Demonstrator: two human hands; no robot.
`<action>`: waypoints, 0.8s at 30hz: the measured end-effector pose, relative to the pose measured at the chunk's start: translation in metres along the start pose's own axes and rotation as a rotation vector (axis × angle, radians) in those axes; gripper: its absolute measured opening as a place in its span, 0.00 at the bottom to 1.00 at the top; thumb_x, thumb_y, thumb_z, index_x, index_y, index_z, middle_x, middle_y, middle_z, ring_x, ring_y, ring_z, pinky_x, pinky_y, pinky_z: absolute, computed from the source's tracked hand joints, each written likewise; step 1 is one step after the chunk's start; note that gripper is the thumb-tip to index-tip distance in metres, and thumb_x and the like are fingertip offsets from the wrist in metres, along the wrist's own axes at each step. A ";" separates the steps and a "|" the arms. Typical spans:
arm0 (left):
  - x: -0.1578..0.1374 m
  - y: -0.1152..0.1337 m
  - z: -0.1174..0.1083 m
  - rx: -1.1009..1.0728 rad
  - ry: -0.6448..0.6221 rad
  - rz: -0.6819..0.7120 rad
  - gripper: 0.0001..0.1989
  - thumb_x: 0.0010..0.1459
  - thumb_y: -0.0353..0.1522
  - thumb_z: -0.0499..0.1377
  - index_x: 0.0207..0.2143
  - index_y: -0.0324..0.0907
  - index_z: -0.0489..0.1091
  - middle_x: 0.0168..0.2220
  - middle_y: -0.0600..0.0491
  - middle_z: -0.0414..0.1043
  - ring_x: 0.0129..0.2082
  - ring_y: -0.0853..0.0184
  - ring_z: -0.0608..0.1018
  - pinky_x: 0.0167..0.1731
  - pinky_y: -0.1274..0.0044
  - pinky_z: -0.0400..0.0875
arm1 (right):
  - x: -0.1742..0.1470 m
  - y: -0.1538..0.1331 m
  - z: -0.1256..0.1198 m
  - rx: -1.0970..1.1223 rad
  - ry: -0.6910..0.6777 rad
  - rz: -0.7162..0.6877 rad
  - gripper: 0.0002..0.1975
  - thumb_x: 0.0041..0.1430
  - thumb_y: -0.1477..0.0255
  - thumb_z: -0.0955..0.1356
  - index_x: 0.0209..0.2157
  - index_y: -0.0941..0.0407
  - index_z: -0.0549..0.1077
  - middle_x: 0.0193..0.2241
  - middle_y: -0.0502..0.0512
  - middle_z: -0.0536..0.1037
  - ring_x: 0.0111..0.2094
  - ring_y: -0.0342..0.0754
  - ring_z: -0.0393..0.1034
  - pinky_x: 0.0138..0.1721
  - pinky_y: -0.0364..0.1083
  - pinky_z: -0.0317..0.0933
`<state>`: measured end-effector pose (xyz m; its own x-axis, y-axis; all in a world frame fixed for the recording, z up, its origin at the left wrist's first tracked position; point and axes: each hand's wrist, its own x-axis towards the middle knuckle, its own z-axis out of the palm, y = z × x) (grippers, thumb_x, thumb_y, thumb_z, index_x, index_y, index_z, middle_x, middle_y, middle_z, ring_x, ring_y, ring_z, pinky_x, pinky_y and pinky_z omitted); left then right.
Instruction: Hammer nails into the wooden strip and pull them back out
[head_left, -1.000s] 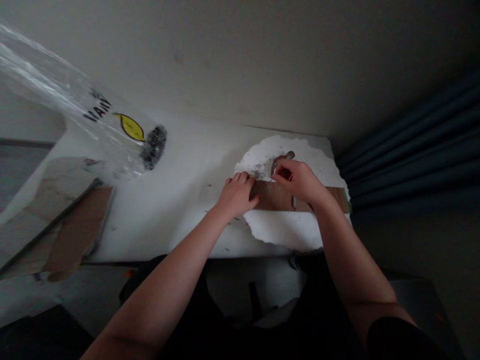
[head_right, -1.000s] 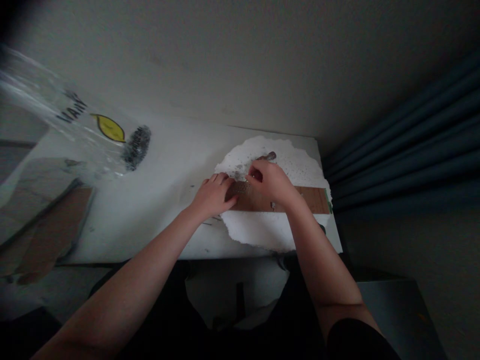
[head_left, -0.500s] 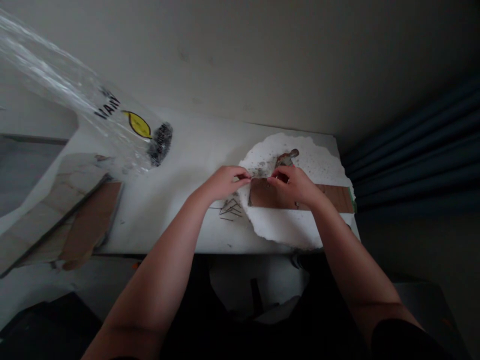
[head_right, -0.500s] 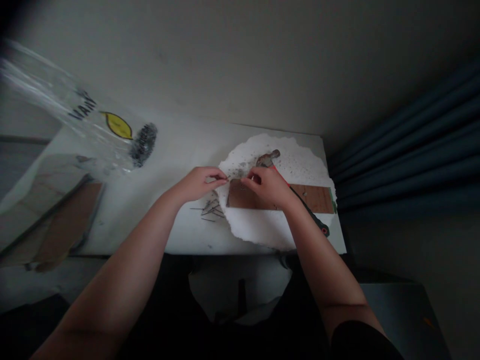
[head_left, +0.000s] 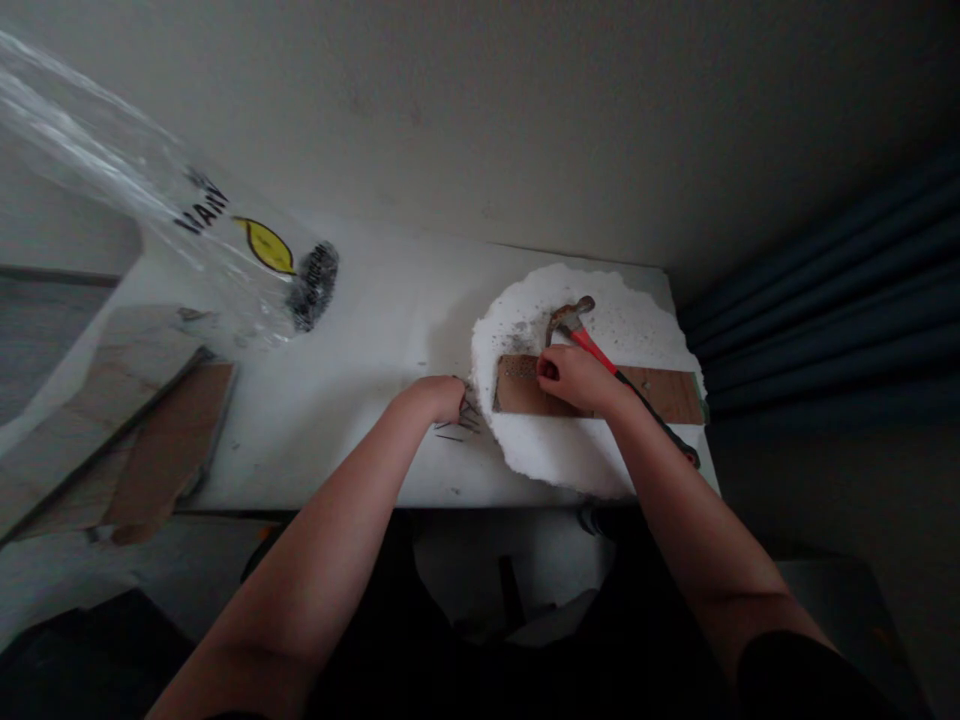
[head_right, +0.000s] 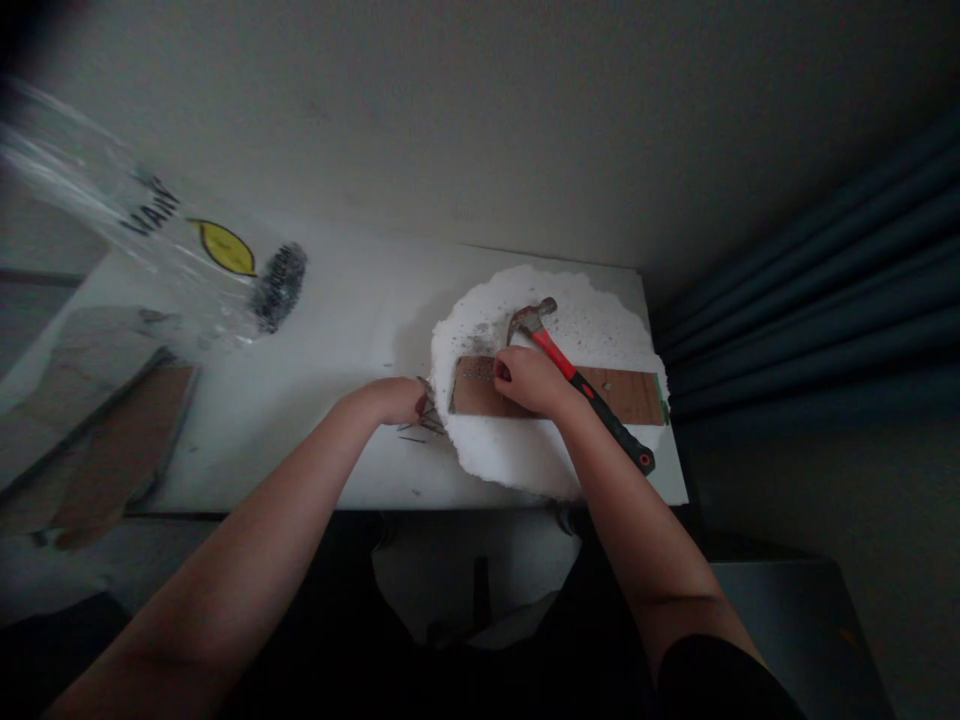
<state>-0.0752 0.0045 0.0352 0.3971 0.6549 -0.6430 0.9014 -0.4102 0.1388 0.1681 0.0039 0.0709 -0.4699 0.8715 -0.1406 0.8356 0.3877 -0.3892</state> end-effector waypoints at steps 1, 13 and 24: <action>0.001 0.000 0.000 0.001 0.003 0.003 0.15 0.50 0.29 0.61 0.41 0.38 0.81 0.43 0.37 0.80 0.40 0.51 0.81 0.36 0.70 0.71 | 0.000 -0.002 0.001 -0.009 0.001 0.002 0.02 0.57 0.76 0.67 0.32 0.56 0.73 0.33 0.55 0.78 0.34 0.48 0.69 0.34 0.45 0.57; 0.004 -0.006 -0.001 -0.013 0.010 -0.029 0.19 0.57 0.33 0.54 0.45 0.41 0.80 0.47 0.39 0.80 0.43 0.54 0.80 0.39 0.72 0.71 | 0.004 -0.006 0.004 -0.057 0.017 0.045 0.01 0.56 0.74 0.68 0.31 0.55 0.73 0.32 0.56 0.79 0.33 0.48 0.69 0.33 0.46 0.57; 0.004 -0.004 -0.002 -0.025 0.009 -0.028 0.19 0.59 0.35 0.52 0.44 0.43 0.81 0.48 0.39 0.80 0.43 0.54 0.80 0.38 0.72 0.71 | 0.005 -0.005 0.007 -0.051 0.015 0.071 0.01 0.56 0.74 0.68 0.30 0.55 0.73 0.32 0.56 0.79 0.33 0.48 0.70 0.33 0.46 0.57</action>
<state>-0.0771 0.0103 0.0332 0.3731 0.6718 -0.6399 0.9162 -0.3756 0.1398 0.1597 0.0041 0.0655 -0.4045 0.9017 -0.1525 0.8803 0.3388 -0.3320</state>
